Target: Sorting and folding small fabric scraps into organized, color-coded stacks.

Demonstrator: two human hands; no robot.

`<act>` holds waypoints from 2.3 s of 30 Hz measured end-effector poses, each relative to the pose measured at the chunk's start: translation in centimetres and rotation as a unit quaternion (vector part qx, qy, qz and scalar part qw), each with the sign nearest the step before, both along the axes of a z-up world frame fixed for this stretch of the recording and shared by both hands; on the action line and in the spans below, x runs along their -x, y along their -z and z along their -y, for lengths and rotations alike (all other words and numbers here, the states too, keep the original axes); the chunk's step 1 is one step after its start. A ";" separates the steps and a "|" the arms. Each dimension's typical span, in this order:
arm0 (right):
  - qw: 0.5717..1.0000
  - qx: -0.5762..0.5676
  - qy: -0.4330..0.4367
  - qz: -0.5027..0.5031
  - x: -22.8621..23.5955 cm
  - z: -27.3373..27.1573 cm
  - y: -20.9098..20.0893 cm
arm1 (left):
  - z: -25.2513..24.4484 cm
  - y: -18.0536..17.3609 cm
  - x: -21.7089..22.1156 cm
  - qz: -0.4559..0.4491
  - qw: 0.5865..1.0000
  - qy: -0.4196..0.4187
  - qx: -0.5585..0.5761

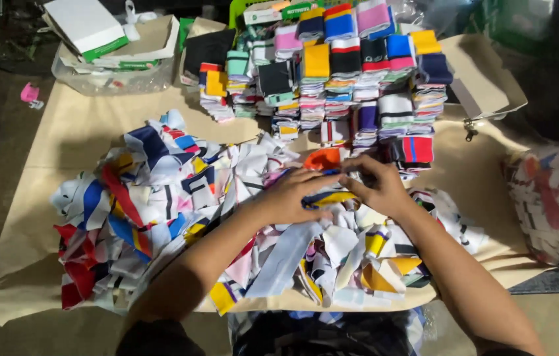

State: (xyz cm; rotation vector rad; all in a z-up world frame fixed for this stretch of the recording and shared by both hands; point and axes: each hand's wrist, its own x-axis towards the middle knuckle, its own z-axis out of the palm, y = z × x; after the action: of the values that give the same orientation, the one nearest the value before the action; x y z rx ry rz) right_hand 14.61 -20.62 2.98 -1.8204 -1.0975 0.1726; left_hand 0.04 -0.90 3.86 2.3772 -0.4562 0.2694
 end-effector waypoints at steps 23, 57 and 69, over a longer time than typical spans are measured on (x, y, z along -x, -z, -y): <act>0.986 -0.045 -0.109 0.114 1.5 -0.2 0.3 | -3.0 5.0 -3.2 0.043 0.994 -0.090 0.049; 0.986 -0.113 -0.122 0.004 1.6 1.4 -0.8 | -3.8 6.4 -8.8 -0.143 0.949 -0.255 -0.114; 0.997 -0.053 -0.027 0.053 1.6 1.3 -1.3 | 1.9 -3.0 -3.2 0.112 0.986 -0.037 0.114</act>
State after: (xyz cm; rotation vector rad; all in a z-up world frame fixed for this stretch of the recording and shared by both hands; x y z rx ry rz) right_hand 12.98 -21.91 4.29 -1.7213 -1.2085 0.0496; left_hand 3.21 -2.78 6.86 2.1515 -0.4170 0.5960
